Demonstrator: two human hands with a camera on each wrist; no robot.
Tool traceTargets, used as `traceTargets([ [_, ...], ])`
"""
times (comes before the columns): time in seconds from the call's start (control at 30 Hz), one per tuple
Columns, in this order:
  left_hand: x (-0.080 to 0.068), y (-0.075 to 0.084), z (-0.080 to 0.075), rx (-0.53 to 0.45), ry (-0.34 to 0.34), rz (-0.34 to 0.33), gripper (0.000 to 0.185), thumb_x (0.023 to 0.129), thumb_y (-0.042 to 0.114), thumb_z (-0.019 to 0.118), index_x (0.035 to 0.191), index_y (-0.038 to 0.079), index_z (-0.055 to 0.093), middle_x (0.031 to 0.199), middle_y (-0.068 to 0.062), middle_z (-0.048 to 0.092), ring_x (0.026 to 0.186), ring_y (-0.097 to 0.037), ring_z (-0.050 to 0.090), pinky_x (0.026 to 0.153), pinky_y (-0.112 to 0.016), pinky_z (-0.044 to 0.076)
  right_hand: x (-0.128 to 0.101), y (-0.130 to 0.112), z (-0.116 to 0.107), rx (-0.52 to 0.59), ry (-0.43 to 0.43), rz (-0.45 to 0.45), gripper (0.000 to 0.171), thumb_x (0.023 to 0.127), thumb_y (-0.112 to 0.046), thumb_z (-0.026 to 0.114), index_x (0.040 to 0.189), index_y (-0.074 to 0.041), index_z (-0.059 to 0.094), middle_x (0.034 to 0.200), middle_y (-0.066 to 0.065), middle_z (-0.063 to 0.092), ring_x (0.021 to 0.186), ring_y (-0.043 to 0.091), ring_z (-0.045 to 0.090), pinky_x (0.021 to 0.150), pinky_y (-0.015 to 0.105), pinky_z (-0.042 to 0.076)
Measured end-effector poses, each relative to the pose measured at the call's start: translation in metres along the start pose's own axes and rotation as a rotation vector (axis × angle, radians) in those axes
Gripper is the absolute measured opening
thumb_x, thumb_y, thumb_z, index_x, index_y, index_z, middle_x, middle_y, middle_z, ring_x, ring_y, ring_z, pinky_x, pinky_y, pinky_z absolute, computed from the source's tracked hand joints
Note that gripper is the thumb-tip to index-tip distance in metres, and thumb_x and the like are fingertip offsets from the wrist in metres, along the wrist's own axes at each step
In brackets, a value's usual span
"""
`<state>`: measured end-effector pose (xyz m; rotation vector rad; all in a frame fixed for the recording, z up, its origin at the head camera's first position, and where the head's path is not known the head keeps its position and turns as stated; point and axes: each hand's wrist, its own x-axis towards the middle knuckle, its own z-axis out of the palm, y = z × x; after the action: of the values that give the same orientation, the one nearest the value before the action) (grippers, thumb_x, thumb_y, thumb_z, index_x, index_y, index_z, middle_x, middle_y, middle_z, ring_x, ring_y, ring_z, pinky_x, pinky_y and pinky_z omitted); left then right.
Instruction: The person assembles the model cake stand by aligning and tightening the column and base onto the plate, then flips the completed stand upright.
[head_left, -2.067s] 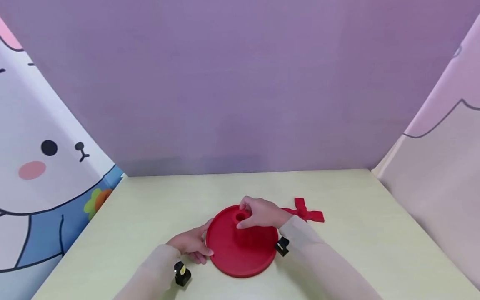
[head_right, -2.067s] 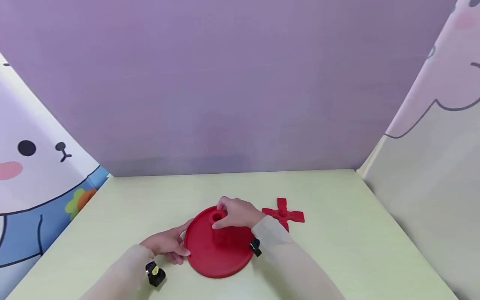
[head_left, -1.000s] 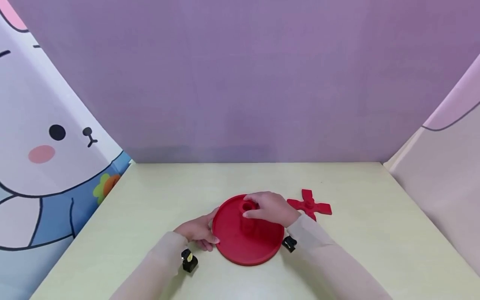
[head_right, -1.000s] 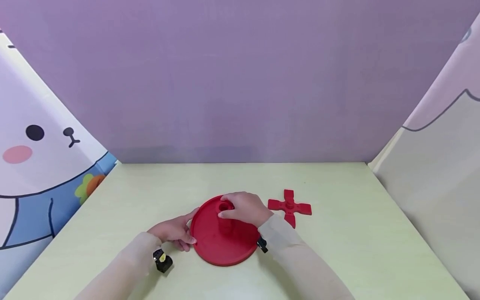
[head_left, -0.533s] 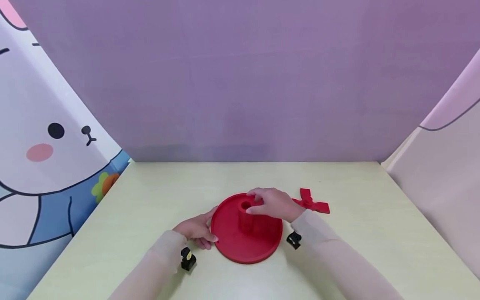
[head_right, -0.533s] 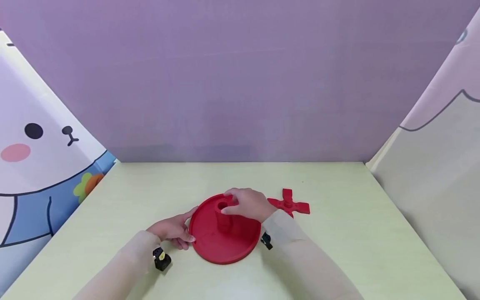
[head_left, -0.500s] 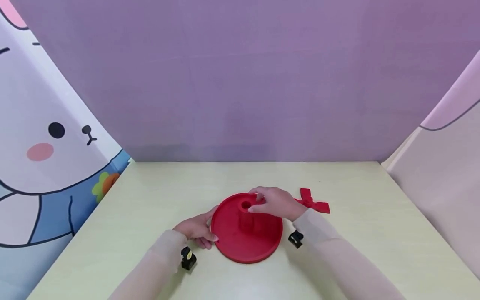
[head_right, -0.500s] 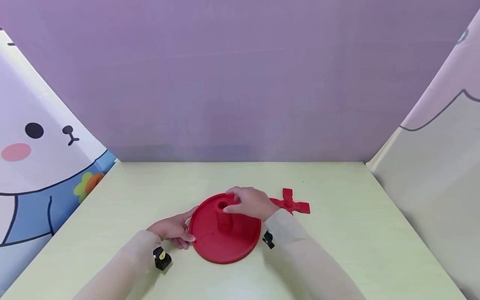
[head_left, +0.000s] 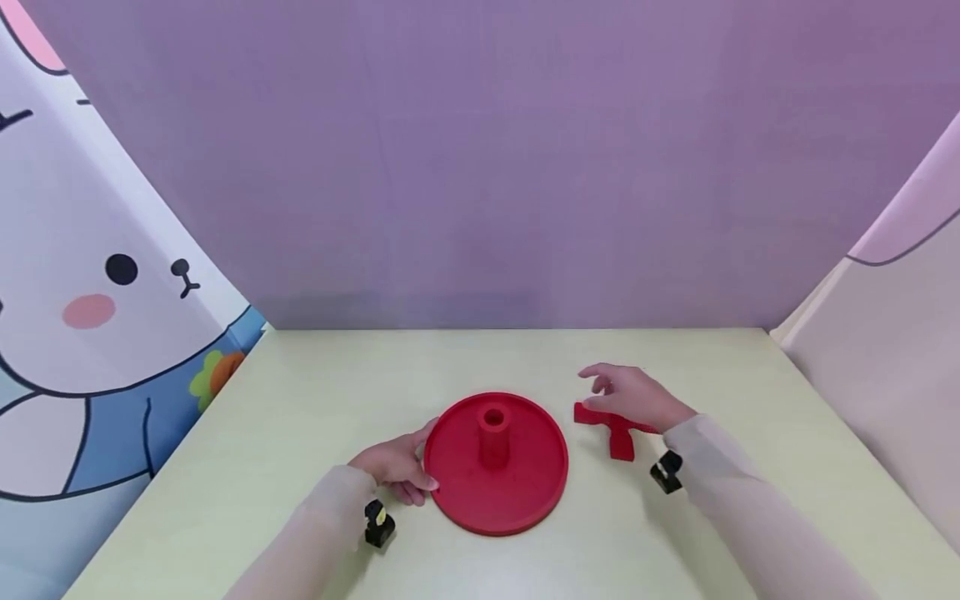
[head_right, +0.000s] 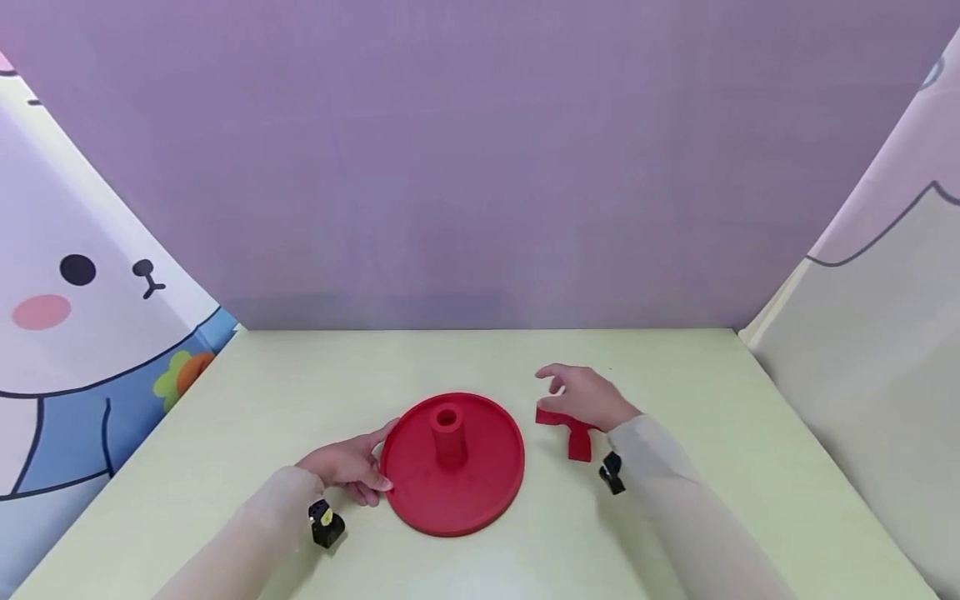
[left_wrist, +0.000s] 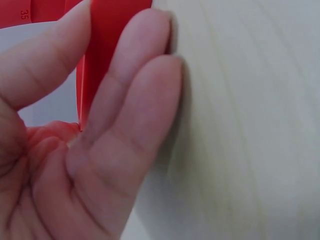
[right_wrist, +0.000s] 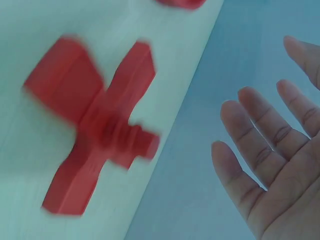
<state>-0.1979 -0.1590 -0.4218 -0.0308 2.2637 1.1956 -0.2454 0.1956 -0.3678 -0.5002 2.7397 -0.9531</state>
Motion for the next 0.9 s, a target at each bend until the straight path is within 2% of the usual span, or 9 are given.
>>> traceTargets([
  [0.2,0.000,-0.002,0.004,-0.012,-0.006,0.019,0.100,0.079,0.004,0.076,0.155,0.018,0.012,0.069,-0.012,0.066,0.054,-0.020,0.064,0.059,-0.035,0.058,-0.009,0.030,-0.013,-0.025,-0.015,0.034,0.051,0.085,-0.011,0.070,0.131,0.003,0.051,0.110,0.021,0.059,0.097,0.033,0.057,0.081,0.045,0.054],
  [0.43,0.003,-0.002,0.002,-0.001,0.006,-0.005,0.100,0.079,0.007,0.077,0.155,0.019,0.013,0.070,-0.012,0.066,0.055,-0.020,0.064,0.060,-0.034,0.058,-0.011,0.059,-0.021,-0.008,-0.021,0.043,0.048,0.086,-0.008,0.068,0.128,0.007,0.052,0.110,0.023,0.057,0.098,0.036,0.057,0.079,0.046,0.053],
  [0.9,0.000,0.000,0.001,-0.014,-0.004,0.026,0.098,0.080,0.004,0.076,0.155,0.019,0.014,0.070,-0.012,0.066,0.055,-0.020,0.064,0.060,-0.035,0.058,-0.007,0.086,-0.016,-0.025,-0.084,0.114,0.045,0.084,-0.004,0.068,0.124,0.008,0.054,0.108,0.023,0.054,0.098,0.036,0.052,0.077,0.042,0.053],
])
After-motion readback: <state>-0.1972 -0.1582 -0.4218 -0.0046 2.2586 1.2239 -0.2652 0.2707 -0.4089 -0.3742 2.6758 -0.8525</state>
